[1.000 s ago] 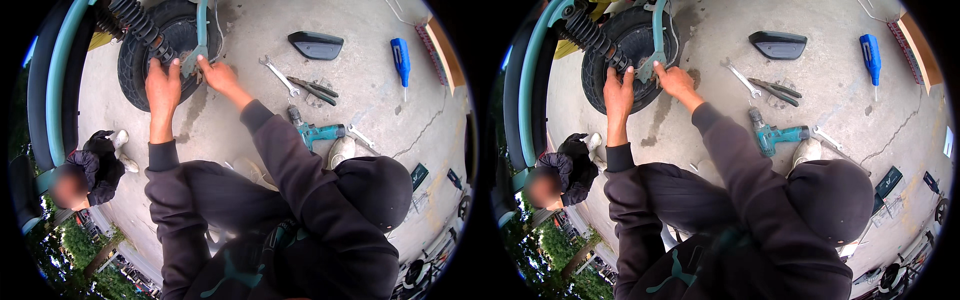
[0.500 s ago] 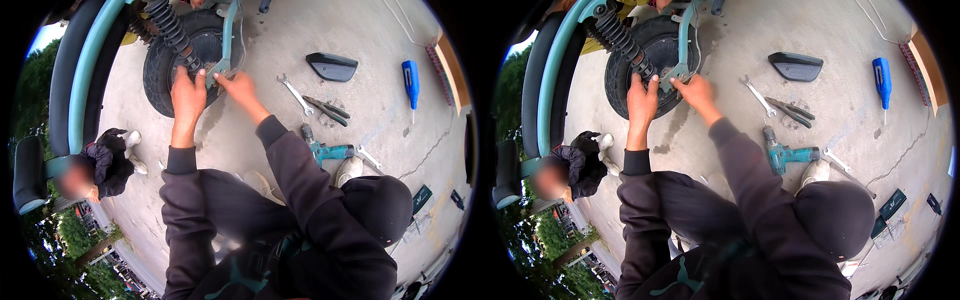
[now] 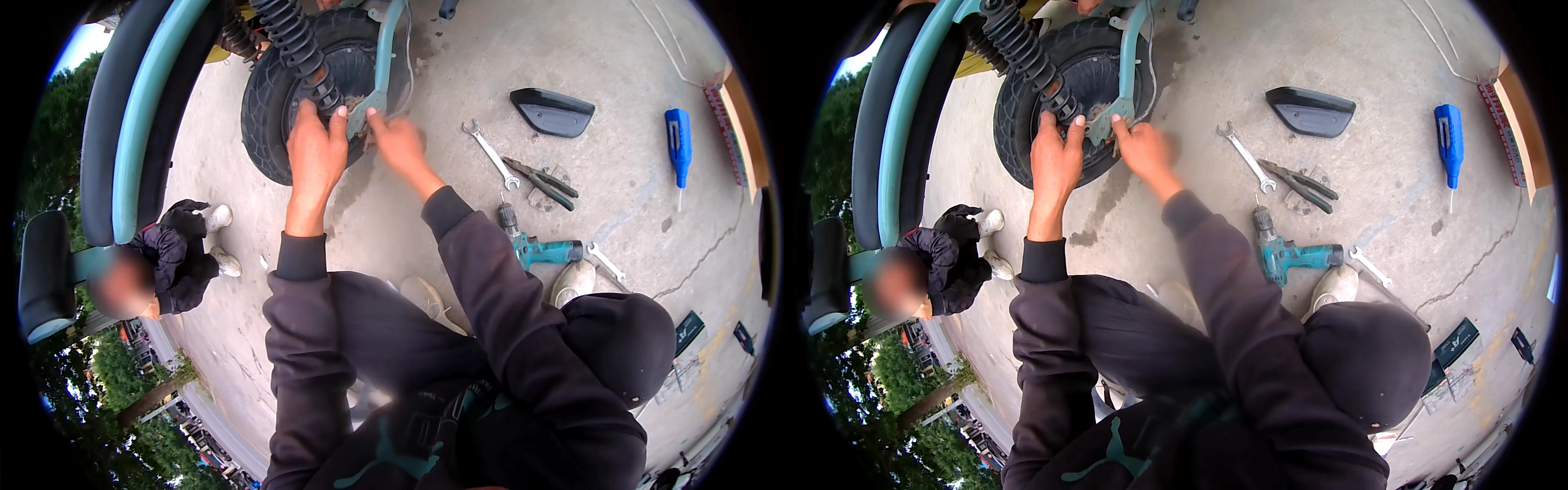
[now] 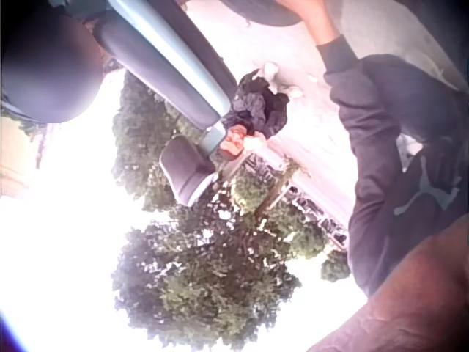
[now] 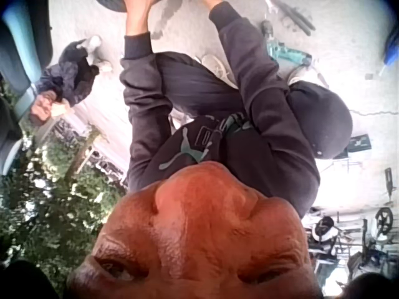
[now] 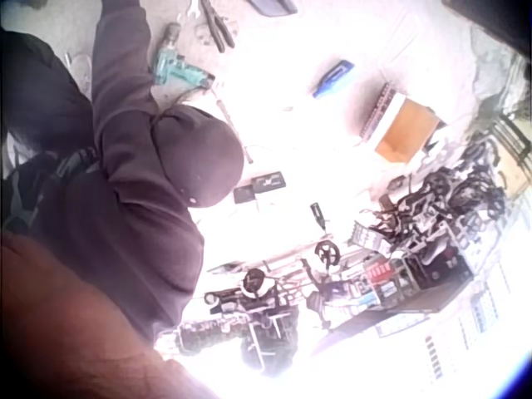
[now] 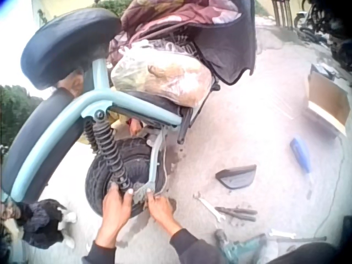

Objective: The person installs a rear wheel onto a light blue scooter. They place the wheel on the axle, insert a metal washer and a cotter pin, and then use a wrench to tighten the axle nut. The person also adjusts the brake cable and checks the wheel's alignment.

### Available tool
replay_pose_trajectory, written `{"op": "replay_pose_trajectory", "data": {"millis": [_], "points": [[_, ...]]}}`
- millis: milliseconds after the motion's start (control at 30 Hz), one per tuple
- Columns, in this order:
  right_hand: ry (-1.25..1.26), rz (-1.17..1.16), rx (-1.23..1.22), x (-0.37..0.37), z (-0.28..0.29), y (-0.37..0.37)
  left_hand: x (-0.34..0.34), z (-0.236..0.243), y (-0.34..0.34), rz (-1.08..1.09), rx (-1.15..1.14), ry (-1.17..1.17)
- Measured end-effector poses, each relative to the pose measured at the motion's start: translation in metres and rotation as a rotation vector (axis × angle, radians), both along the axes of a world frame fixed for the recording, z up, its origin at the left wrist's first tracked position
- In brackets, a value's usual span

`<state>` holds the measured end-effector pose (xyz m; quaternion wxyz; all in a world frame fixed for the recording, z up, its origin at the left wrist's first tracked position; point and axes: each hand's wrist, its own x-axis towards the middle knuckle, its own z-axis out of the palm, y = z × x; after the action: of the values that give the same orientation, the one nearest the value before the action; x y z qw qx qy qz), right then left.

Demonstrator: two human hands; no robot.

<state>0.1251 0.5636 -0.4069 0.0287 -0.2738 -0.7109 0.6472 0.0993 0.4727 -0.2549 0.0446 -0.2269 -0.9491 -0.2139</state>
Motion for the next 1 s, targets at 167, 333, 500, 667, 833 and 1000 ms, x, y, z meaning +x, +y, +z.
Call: {"op": "replay_pose_trajectory", "data": {"millis": [167,333,500,667,833,1000], "points": [[0.091,0.072,0.161,0.005,-0.001,0.002,0.0,-0.002,-0.003,0.02,-0.004,-0.002],[-0.001,-0.087,0.063,-0.007,-0.003,-0.005,-0.004,-0.005,-0.002,-0.007,-0.002,0.012],[0.033,0.015,0.153,-0.001,0.003,-0.001,-0.002,-0.004,-0.004,-0.01,0.012,0.034],[-0.042,-0.014,0.176,-0.004,0.003,-0.005,-0.002,-0.002,-0.003,-0.004,0.011,-0.003],[0.147,-0.036,0.262,0.008,0.005,0.007,-0.002,-0.005,-0.004,-0.008,0.013,0.044],[0.2,-0.065,0.19,0.007,-0.005,0.001,-0.002,-0.004,0.0,0.009,-0.005,-0.018]]}}
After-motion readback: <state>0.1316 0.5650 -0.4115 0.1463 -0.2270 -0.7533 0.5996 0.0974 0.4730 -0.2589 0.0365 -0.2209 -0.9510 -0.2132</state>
